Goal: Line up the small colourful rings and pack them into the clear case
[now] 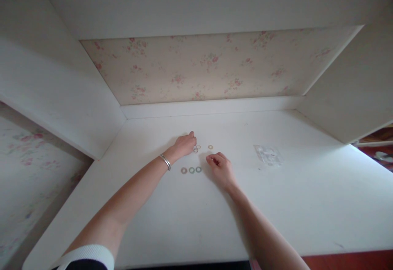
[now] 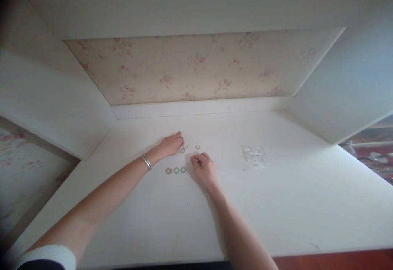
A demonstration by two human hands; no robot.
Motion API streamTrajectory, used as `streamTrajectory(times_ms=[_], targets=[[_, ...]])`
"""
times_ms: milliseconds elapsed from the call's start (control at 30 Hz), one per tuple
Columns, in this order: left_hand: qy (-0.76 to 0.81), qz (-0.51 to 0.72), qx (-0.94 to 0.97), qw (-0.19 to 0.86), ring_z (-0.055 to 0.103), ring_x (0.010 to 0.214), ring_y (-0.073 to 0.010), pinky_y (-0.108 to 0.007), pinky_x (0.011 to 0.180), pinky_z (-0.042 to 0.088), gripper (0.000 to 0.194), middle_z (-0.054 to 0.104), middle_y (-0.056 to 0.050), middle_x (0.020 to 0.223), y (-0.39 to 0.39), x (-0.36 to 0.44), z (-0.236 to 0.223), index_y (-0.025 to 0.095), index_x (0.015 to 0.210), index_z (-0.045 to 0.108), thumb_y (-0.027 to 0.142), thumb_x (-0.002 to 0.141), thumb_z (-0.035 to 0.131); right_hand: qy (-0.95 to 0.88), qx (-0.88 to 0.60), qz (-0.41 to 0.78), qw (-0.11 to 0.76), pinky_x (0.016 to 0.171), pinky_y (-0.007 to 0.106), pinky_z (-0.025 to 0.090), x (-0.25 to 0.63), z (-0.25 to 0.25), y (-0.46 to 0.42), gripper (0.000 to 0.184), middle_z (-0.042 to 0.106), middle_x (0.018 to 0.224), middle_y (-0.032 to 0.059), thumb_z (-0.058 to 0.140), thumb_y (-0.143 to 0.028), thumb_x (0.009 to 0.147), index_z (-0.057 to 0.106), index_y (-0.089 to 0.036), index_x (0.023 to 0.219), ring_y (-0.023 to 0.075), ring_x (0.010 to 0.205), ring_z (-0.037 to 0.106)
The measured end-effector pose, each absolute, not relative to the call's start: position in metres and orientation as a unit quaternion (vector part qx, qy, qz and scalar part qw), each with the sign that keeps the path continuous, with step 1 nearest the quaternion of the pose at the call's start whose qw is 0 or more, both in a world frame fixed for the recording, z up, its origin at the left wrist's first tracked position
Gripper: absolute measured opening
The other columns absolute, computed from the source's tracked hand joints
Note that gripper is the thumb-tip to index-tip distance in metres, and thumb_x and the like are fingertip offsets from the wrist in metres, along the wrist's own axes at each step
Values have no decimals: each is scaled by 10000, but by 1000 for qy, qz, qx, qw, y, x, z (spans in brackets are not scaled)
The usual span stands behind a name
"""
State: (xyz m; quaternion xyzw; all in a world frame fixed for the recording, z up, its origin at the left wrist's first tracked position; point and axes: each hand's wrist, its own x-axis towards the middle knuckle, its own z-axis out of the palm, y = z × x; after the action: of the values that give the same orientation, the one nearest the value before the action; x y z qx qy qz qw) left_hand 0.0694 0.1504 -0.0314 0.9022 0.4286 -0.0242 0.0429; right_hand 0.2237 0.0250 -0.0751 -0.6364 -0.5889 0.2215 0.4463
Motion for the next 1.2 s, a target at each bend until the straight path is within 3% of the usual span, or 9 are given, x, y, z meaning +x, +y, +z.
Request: streamTrajectory(times_ms=[300,433,833,1033,1200], targets=[[442,-8,896,41,598,794,-166,-275,673,440,266,518,-81,1047,140,63,-37,177,966,609,265,918,363,-589,-637,219,447,612,256,376,223,-78,27,250,567,740,9,499,-358,840,684,-202,780,121,629,502],[456,17,887,64,601,823,-168,-270,704,439,256,516,-71,1078,143,62,-39,192,1040,598,330,899,435,-586,-636,226,448,608,253,376,223,-78,27,239,557,732,6,505,-350,836,683,-202,776,119,623,499],[459,22,883,91,601,771,-151,-255,688,432,169,546,-59,971,152,69,-45,178,864,644,222,855,481,-594,-642,226,428,607,247,371,224,-75,26,238,560,732,-3,501,-358,837,681,-213,780,111,625,496],[470,63,877,79,597,797,-144,-258,712,428,204,521,-61,1026,147,68,-36,180,982,594,239,911,412,-599,-638,226,427,603,245,369,224,-77,27,229,574,748,5,501,-340,841,687,-215,790,111,630,499],[466,143,870,76,594,821,-143,-255,722,438,207,526,-35,1006,120,57,-27,210,967,585,298,932,402,-601,-636,223,429,602,246,368,224,-78,27,232,563,727,6,503,-342,843,686,-212,782,114,625,496]])
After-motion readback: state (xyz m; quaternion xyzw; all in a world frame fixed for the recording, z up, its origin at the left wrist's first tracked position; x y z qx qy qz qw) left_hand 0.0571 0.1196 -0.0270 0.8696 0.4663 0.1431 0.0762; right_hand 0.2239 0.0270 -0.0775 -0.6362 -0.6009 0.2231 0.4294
